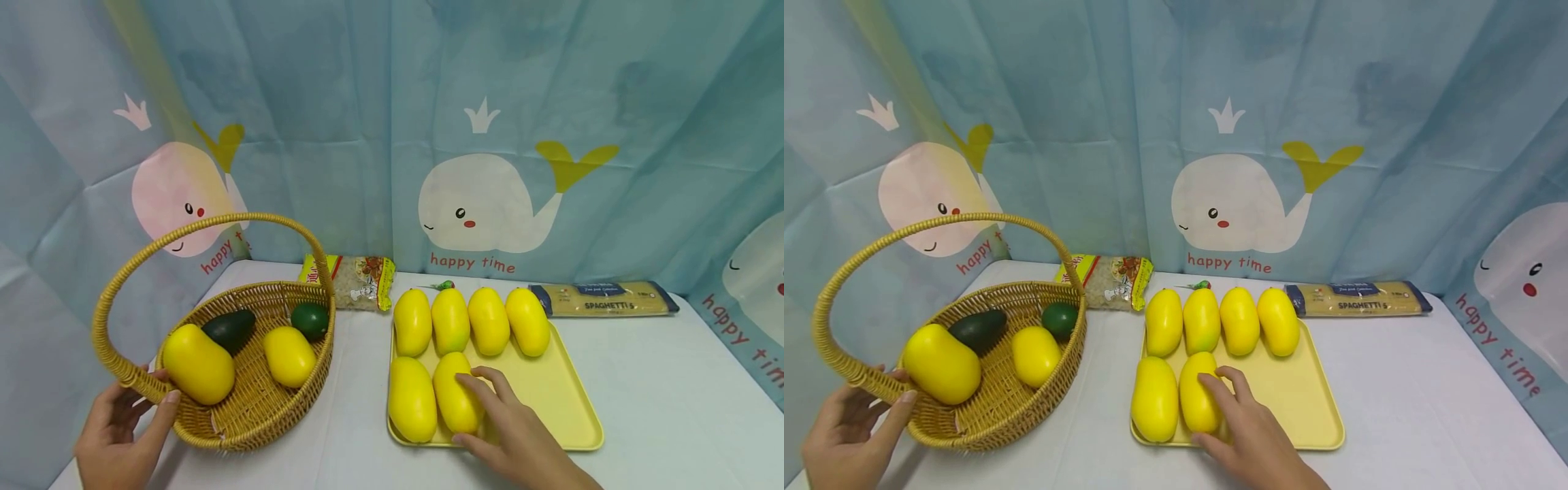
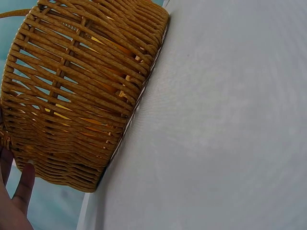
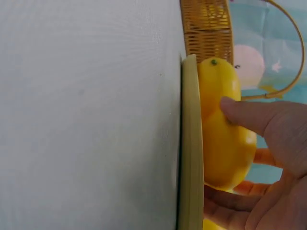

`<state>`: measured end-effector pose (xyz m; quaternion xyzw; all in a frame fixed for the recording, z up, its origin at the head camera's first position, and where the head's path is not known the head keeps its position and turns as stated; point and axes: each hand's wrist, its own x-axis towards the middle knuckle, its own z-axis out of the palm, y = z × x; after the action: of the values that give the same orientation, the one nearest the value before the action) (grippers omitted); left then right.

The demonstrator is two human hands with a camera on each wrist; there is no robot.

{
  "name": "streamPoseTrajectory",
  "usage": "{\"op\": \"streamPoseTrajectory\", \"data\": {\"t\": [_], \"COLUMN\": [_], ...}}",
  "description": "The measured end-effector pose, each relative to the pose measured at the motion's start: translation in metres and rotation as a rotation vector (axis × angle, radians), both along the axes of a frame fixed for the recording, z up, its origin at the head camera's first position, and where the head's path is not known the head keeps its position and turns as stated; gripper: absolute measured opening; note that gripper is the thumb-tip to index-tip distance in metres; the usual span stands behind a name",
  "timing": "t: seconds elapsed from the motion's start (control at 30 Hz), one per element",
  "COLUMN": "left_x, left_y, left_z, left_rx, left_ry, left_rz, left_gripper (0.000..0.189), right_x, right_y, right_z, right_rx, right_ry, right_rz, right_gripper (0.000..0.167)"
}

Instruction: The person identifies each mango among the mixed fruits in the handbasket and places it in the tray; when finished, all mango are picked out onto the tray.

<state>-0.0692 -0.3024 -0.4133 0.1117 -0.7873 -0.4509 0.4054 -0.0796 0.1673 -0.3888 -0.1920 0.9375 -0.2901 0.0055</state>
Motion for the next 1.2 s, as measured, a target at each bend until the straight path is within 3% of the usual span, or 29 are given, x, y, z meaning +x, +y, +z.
{"op": "streamPoseTrajectory", "data": {"t": [0.1, 0.33, 0.67, 0.8, 0.93, 1.2], "left_x": [0.0, 0.0, 0.0, 0.001, 0.001, 0.0], "left_y": [-0.001, -0.001, -0.001, -0.001, 0.0, -0.001], "left_z": [-0.001, -0.001, 0.0, 0.0, 0.0, -0.002], "left_rx": [0.001, -0.004, -0.02, -0.008, -0.006, -0.013], "left_ry": [-0.003, -0.007, 0.001, 0.013, 0.011, -0.007], "left_rz": [-0.002, -0.006, -0.029, -0.028, -0.016, -0.01], "left_gripper": [0.055, 0.055, 0.056, 0.056, 0.056, 0.056], "right_x": [0.0, 0.0, -0.001, -0.004, -0.009, -0.027], "right_y": [-0.001, -0.001, -0.004, 0.001, 0.006, -0.017], "right_z": [-0.001, -0.006, -0.004, 0.008, 0.029, 0.062], "right_rx": [0.021, 0.052, 0.11, 0.077, 0.03, 0.025], "right_ry": [-0.002, 0.103, 0.064, 0.034, 0.024, 0.07], "right_rz": [-0.015, -0.008, -0.037, -0.011, 0.026, 0.206], "right_gripper": [0.076, 0.085, 0.091, 0.091, 0.079, 0.056]}}
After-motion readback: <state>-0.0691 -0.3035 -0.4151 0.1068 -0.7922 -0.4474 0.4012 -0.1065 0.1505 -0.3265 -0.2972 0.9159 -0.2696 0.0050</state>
